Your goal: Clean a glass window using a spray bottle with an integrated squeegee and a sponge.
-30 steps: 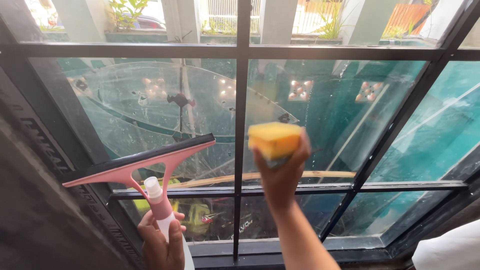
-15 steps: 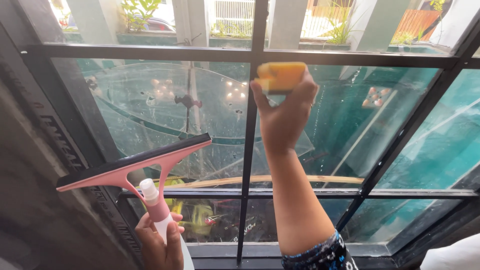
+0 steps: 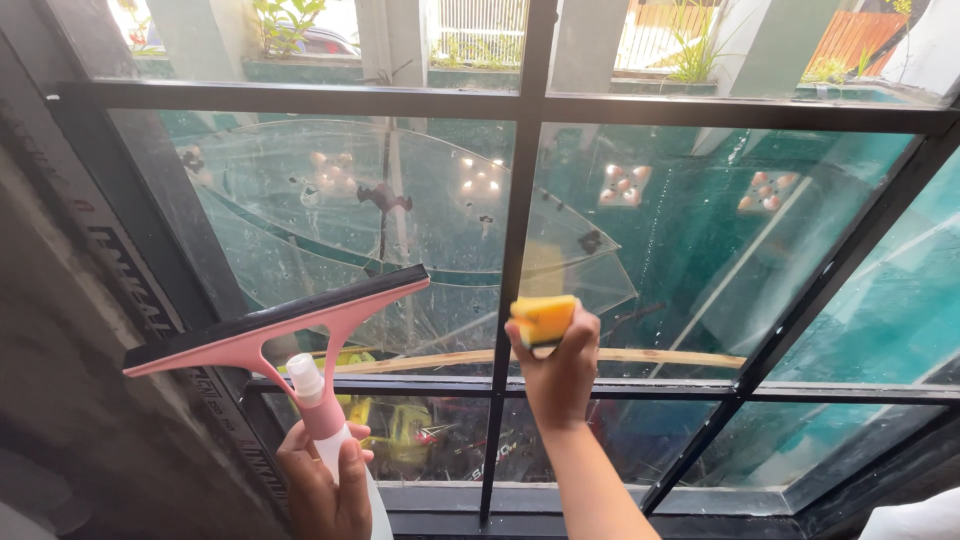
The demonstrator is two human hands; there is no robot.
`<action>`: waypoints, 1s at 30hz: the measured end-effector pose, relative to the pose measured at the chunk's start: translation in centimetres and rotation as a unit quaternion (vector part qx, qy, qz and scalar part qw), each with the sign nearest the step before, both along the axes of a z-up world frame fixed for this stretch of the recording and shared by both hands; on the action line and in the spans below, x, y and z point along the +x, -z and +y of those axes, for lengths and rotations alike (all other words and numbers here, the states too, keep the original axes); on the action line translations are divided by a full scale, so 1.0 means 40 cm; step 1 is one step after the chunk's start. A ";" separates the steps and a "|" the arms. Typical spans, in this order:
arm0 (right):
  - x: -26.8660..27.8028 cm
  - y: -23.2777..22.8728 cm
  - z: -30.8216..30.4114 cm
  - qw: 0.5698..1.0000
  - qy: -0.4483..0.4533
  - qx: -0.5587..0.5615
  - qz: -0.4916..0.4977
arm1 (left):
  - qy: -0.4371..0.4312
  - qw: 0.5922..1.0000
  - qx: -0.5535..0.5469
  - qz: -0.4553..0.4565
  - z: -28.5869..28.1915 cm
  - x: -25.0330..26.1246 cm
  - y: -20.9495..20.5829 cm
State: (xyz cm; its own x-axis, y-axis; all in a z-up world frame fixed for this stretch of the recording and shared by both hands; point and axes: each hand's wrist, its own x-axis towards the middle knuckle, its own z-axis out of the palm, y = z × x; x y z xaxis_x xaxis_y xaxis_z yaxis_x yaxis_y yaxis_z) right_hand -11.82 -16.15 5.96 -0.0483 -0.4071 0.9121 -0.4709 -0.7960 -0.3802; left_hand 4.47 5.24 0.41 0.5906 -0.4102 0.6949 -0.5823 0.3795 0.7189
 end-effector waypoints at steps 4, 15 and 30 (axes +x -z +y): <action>-0.009 0.148 0.000 0.997 0.036 0.045 0.058 | 0.027 0.999 -0.007 -0.021 -0.011 0.002 0.011; -0.110 -0.070 0.014 0.993 -0.112 0.028 -0.030 | 0.012 1.000 0.003 0.005 -0.012 -0.033 0.001; -0.141 -0.500 -0.066 0.940 -0.012 -0.233 0.250 | 0.000 1.000 0.007 0.019 0.028 -0.044 -0.008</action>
State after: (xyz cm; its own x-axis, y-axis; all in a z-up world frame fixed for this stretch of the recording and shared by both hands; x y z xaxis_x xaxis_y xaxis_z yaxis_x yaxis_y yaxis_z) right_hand -17.46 -18.78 25.97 0.4378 0.0458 0.8979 -0.4783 -0.8337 0.2758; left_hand 2.70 6.37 0.74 0.6168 -0.4193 0.6661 -0.5548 0.3687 0.7458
